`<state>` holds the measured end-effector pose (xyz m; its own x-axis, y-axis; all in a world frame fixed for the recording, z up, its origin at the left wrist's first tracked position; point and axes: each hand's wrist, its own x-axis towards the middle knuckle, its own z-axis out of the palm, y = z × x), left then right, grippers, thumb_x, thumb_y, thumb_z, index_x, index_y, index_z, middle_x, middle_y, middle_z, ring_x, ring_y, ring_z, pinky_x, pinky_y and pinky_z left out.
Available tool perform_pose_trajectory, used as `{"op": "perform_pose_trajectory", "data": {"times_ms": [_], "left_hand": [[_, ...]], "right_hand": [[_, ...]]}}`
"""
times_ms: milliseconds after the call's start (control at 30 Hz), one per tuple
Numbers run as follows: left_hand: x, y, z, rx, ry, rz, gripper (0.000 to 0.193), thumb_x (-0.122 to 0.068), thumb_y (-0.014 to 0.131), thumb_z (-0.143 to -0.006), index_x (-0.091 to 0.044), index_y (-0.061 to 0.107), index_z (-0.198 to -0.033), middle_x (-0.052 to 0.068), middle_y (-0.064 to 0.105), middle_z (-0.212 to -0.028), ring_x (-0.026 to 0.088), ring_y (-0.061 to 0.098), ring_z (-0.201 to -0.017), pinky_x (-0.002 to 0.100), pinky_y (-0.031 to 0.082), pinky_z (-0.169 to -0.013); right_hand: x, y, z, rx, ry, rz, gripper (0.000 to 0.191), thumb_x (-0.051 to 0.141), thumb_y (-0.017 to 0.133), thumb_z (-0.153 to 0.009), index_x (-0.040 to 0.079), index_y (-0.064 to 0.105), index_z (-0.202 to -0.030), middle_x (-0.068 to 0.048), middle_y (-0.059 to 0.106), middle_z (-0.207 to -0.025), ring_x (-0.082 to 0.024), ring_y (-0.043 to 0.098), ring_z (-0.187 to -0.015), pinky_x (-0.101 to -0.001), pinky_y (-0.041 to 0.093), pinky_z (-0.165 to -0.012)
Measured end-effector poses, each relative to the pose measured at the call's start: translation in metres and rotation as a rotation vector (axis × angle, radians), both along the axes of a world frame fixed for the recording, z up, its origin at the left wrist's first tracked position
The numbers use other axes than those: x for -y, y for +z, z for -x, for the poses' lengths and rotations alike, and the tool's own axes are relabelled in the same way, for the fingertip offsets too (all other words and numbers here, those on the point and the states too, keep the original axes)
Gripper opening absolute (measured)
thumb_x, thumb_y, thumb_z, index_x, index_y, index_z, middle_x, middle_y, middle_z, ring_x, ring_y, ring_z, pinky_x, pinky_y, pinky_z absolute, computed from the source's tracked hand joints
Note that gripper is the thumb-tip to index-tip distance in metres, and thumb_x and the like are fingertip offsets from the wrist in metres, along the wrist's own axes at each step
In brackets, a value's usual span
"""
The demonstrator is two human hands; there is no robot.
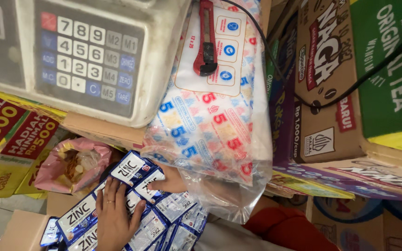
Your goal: The person moves and stacks cardboard boxes, then sits on the floor to unpack and arrange small zinc supplement packets into a cardboard box. The person handles boxes of tea and other goods, and uses a digital scale with a colander to weigh items.
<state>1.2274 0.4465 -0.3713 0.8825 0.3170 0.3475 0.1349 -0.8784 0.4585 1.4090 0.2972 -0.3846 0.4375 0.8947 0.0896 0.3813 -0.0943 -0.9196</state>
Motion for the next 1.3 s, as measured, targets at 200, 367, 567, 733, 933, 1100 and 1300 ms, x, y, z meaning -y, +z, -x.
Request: {"op": "perform_pose_trajectory", "data": {"times_ms": [200,367,567,733,933,1100,1300], "left_hand": [[0.001,-0.002,-0.001,-0.002,0.002,0.003,0.068,-0.044,0.067,-0.084,0.002,0.052,-0.131,0.023,0.049,-0.143,0.041,0.039,-0.145,0.062,0.027,-0.116],[0.001,-0.004,-0.001,-0.013,0.001,-0.005,0.067,-0.044,0.066,-0.085,0.003,0.052,-0.131,0.024,0.049,-0.143,0.042,0.039,-0.145,0.062,0.027,-0.116],[0.0,-0.007,-0.002,-0.019,-0.002,-0.017,0.069,-0.045,0.065,-0.085,0.003,0.051,-0.133,0.024,0.049,-0.143,0.042,0.039,-0.145,0.064,0.026,-0.116],[-0.001,-0.01,-0.002,-0.031,-0.003,-0.014,0.071,-0.046,0.064,-0.085,0.003,0.05,-0.135,0.024,0.048,-0.144,0.043,0.038,-0.145,0.065,0.026,-0.115],[-0.002,-0.013,-0.002,-0.026,0.001,-0.013,0.072,-0.046,0.065,-0.084,0.001,0.05,-0.136,0.024,0.049,-0.144,0.042,0.039,-0.145,0.064,0.027,-0.115],[-0.004,-0.017,-0.002,-0.006,0.005,-0.003,0.067,-0.045,0.065,-0.085,0.001,0.054,-0.133,0.024,0.051,-0.142,0.042,0.04,-0.144,0.063,0.028,-0.116],[-0.01,-0.018,-0.002,0.007,0.014,0.072,0.053,-0.039,0.07,-0.083,-0.001,0.067,-0.119,0.022,0.054,-0.143,0.039,0.043,-0.143,0.056,0.028,-0.118]], "right_hand": [[-0.001,-0.028,0.006,-0.46,0.045,-0.037,0.071,0.022,0.077,-0.087,0.004,0.048,-0.149,-0.02,0.066,-0.134,-0.033,0.061,-0.128,-0.0408,0.045,-0.109],[0.005,-0.024,0.007,-0.343,-0.015,-0.01,0.069,0.022,0.077,-0.088,0.004,0.049,-0.149,-0.02,0.066,-0.134,-0.033,0.06,-0.127,-0.0407,0.045,-0.109],[0.003,-0.013,0.009,-0.245,-0.092,0.001,0.066,0.021,0.076,-0.09,0.003,0.05,-0.148,-0.02,0.065,-0.134,-0.032,0.06,-0.126,-0.0406,0.045,-0.108],[0.005,-0.012,0.01,-0.245,-0.099,0.027,0.064,0.02,0.076,-0.091,0.003,0.05,-0.147,-0.02,0.065,-0.135,-0.032,0.06,-0.126,-0.0405,0.046,-0.107],[0.004,-0.011,0.012,-0.241,-0.095,0.049,0.062,0.019,0.076,-0.092,0.003,0.051,-0.146,-0.02,0.064,-0.135,-0.031,0.06,-0.125,-0.0403,0.046,-0.106],[0.004,-0.005,0.014,-0.227,-0.094,0.067,0.06,0.019,0.075,-0.093,0.002,0.052,-0.145,-0.02,0.063,-0.135,-0.031,0.06,-0.125,-0.0402,0.046,-0.105],[0.006,-0.006,0.019,-0.153,-0.102,0.185,0.057,0.018,0.075,-0.094,0.002,0.053,-0.144,-0.021,0.063,-0.135,-0.03,0.06,-0.124,-0.0401,0.046,-0.104]]}}
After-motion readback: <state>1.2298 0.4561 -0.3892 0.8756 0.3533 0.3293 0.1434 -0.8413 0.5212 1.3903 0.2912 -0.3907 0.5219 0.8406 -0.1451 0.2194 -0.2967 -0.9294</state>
